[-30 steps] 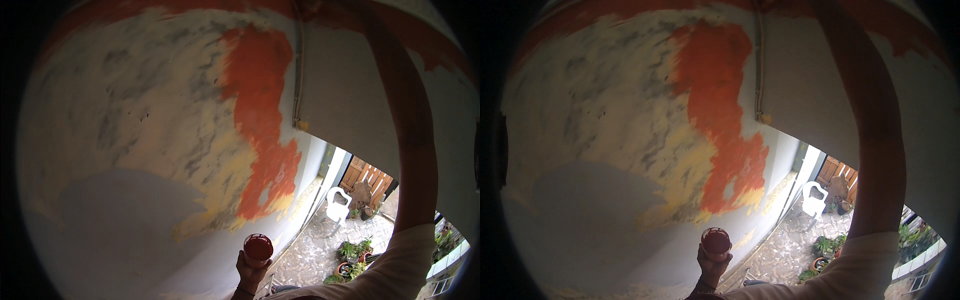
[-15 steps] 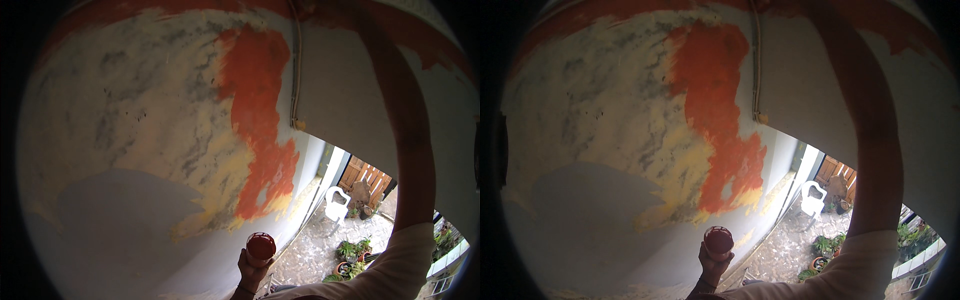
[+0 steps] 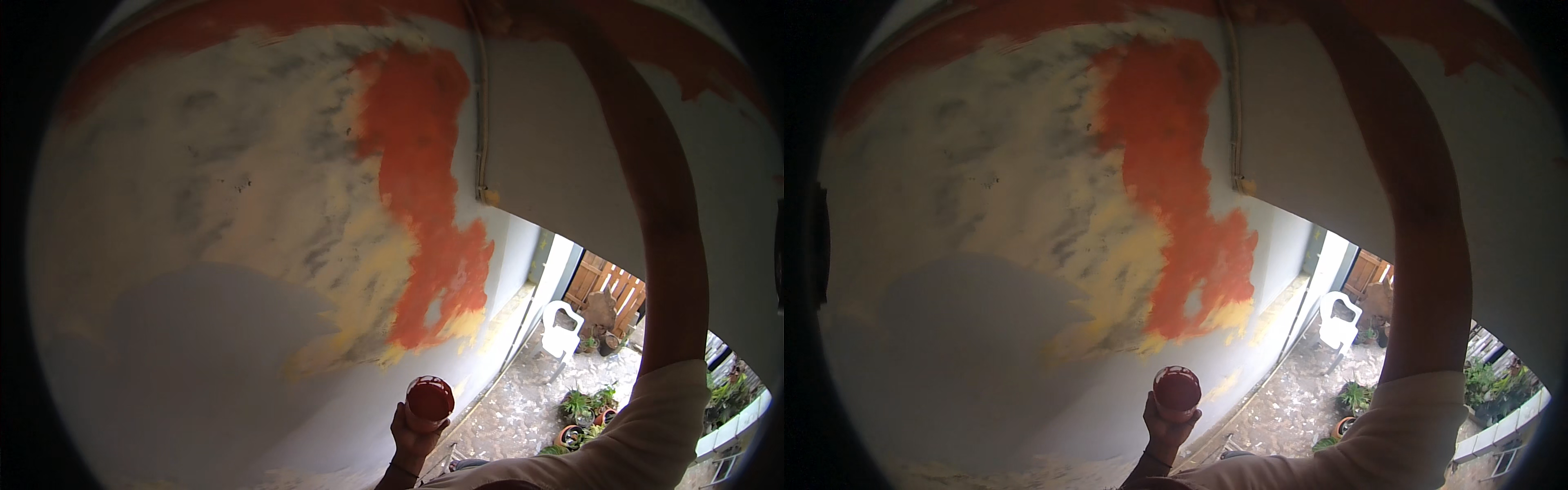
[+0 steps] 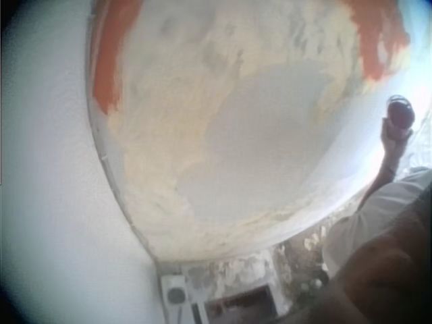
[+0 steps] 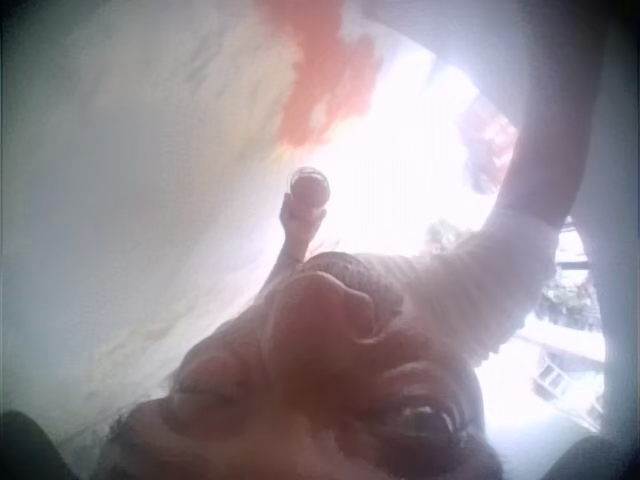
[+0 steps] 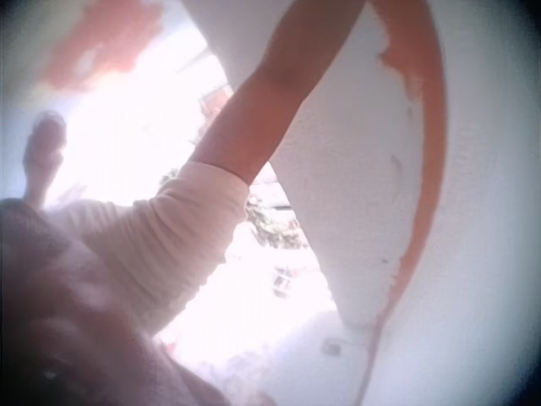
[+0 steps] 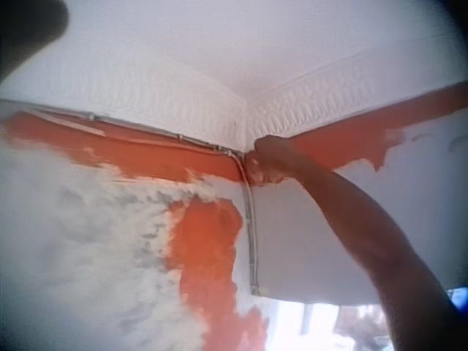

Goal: The person paints a ceiling with red paint using a brush and a small container. They repeatedly dip the brush into the container and apply paint to the ceiling surface in broad strokes.

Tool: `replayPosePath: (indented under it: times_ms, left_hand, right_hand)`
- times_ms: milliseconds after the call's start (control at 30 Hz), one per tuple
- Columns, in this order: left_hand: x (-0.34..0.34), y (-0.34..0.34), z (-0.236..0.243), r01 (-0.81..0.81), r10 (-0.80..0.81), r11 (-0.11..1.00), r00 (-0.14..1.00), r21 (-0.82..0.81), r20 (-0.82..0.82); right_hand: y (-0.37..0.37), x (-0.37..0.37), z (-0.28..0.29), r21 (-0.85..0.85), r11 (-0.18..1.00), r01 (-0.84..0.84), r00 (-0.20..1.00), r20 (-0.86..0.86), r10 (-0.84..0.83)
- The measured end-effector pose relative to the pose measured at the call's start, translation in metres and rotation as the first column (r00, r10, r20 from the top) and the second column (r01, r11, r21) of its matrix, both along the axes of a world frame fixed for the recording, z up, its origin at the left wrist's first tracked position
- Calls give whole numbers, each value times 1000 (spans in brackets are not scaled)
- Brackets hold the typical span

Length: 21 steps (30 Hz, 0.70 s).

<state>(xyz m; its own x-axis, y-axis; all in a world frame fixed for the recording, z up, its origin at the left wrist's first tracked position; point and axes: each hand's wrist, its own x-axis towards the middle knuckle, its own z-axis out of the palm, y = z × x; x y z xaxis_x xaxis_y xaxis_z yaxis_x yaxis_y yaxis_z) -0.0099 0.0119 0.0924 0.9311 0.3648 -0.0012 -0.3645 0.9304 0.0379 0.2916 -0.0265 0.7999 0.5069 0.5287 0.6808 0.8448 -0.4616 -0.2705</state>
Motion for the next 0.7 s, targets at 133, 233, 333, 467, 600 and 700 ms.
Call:
replayPosePath:
  times_ms: [133, 233, 333, 467, 600, 700]
  left_hand:
    - [-7, -4, 16, -27, 54, 985, 986, 168, -159]
    - [-11, -9, 24, -74, 112, 983, 969, 170, -221]
    - [-15, -7, 6, -97, 117, 987, 980, 128, -160]
    - [-3, 3, 6, -36, 54, 989, 990, 140, -129]
    - [-2, 0, 10, -61, 78, 993, 983, 106, -164]
    - [-2, -4, 12, -71, 82, 993, 990, 94, -116]
  right_hand:
    - [-16, 60, -6, 29, 946, 324, 723, 637, -267]
    - [-29, 42, -15, 7, 970, 243, 843, 494, -215]
    - [-15, 35, -10, 24, 954, 297, 874, 396, -282]
    - [-22, 46, -4, 83, 951, 296, 810, 506, -296]
    - [-2, 49, 4, 84, 951, 297, 816, 496, -298]
    - [-4, 9, -1, -27, 913, 408, 795, 501, -341]
